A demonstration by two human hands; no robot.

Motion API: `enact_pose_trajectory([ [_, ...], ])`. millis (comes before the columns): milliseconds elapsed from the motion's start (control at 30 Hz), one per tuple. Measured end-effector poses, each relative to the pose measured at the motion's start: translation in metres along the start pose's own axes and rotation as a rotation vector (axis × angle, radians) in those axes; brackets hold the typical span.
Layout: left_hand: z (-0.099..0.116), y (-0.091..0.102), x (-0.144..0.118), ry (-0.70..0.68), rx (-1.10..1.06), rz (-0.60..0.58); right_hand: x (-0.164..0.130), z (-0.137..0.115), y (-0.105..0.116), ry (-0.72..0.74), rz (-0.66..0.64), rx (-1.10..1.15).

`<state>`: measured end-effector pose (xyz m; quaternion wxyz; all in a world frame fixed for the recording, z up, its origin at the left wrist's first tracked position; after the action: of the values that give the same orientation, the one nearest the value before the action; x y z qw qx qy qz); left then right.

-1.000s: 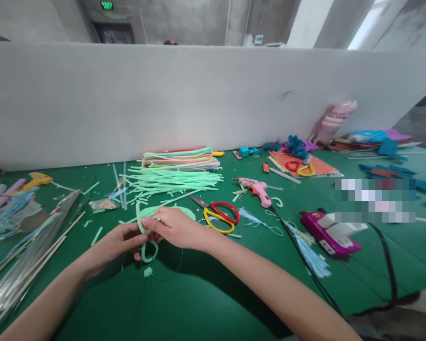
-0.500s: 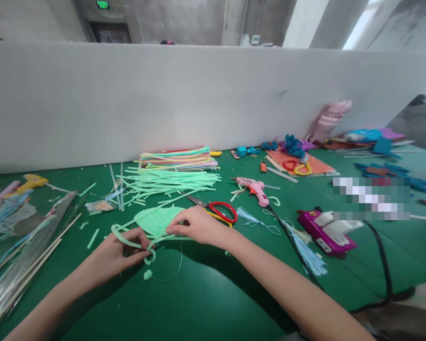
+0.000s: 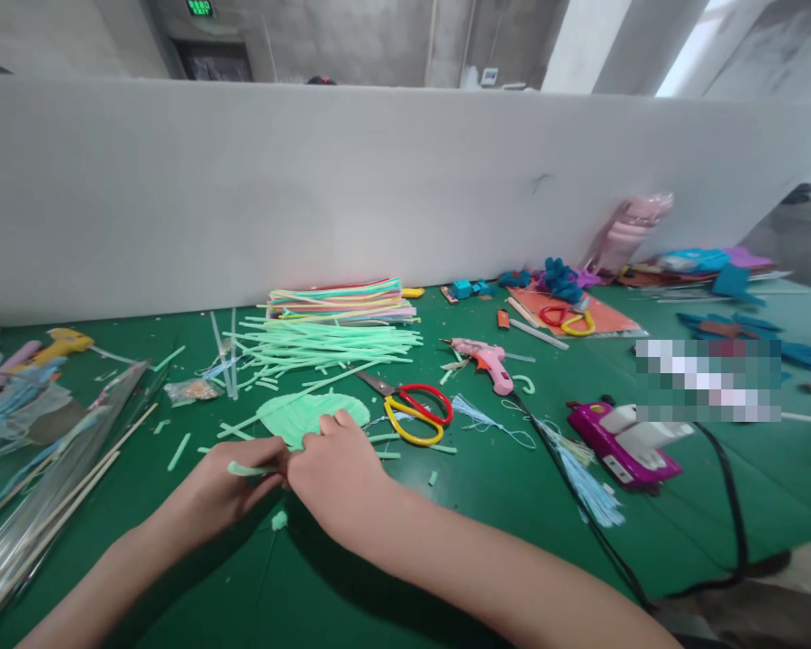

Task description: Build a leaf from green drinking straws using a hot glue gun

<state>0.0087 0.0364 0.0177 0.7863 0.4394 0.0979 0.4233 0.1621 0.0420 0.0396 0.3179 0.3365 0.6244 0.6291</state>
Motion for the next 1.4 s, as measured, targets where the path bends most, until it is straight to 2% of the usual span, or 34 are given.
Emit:
enact_pose_trajectory([
  [133, -0.004, 0.002, -0.002, 0.020, -0.039, -0.001, 0.007, 0.004, -0.013, 0.032, -0.046, 0.091],
  [300, -0.014, 0.006, -0.006, 0.054, -0.122, -0.008, 0.005, 0.013, -0.014, 0.075, -0.116, 0.206],
  [433, -0.014, 0.008, -0.011, 0.057, -0.102, -0.029, 0.002, 0.017, -0.014, 0.069, -0.143, 0.247],
  [600, -0.007, 0.008, -0.012, 0.066, -0.025, -0.030, 0.000, 0.013, -0.019, 0.063, -0.138, 0.258],
  [800, -0.010, 0.002, -0.008, 0.055, -0.021, -0.009, 0.004, 0.003, -0.030, 0.036, -0.052, 0.340],
  [933, -0.016, 0.019, -0.013, 0.060, -0.097, -0.004, 0.007, 0.003, -0.031, 0.063, -0.046, 0.422],
  [1000, -0.021, 0.038, -0.019, 0.117, -0.194, 0.112, 0.008, 0.005, -0.030, 0.073, -0.020, 0.483],
  [1033, -0.022, 0.051, -0.023, 0.165, -0.180, 0.241, 0.008, 0.006, -0.029, 0.071, -0.012, 0.511],
  [1100, -0.018, 0.075, -0.031, 0.133, -0.119, 0.611, 0.009, 0.007, -0.030, 0.066, -0.008, 0.549],
  [1133, -0.013, 0.085, -0.036, 0.134, 0.011, 0.805, 0.009, 0.006, -0.031, 0.065, -0.007, 0.556],
  [1167, -0.006, 0.090, -0.040, 0.125, 0.217, 0.930, 0.010, 0.006, -0.033, 0.065, -0.006, 0.556],
  [1200, 0.004, 0.091, -0.041, 0.056, 0.421, 1.008, 0.010, 0.005, -0.034, 0.064, 0.000, 0.549],
  [1233, 0.014, 0.086, -0.037, -0.078, 0.605, 0.918, 0.011, 0.004, -0.035, 0.061, 0.008, 0.538],
  [1267, 0.021, 0.075, -0.032, -0.241, 0.718, 0.737, 0.011, 0.003, -0.036, 0.060, 0.017, 0.524],
  [1300, 0.026, 0.061, -0.026, -0.409, 0.777, 0.498, 0.011, 0.003, -0.037, 0.057, 0.028, 0.505],
  [1333, 0.025, 0.047, -0.022, -0.461, 0.795, 0.294, 0.011, 0.002, -0.037, 0.051, 0.040, 0.482],
  [1367, 0.022, 0.035, -0.019, -0.463, 0.811, 0.148, 0.012, 0.002, -0.037, 0.043, 0.051, 0.457],
  [1400, 0.018, 0.024, -0.017, -0.453, 0.824, 0.071, 0.012, 0.002, -0.037, 0.035, 0.057, 0.433],
])
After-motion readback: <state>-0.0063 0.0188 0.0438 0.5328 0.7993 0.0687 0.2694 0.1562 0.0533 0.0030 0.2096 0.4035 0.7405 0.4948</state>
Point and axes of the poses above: each hand's wrist, its own x-axis towards the middle knuckle, its own y-axis out of the back of the hand, z = x × y, the point moved 3 cm from there along x, towards the middle knuckle, and after that the axes turned 13 degrees about -y, right-handed, at the moved point
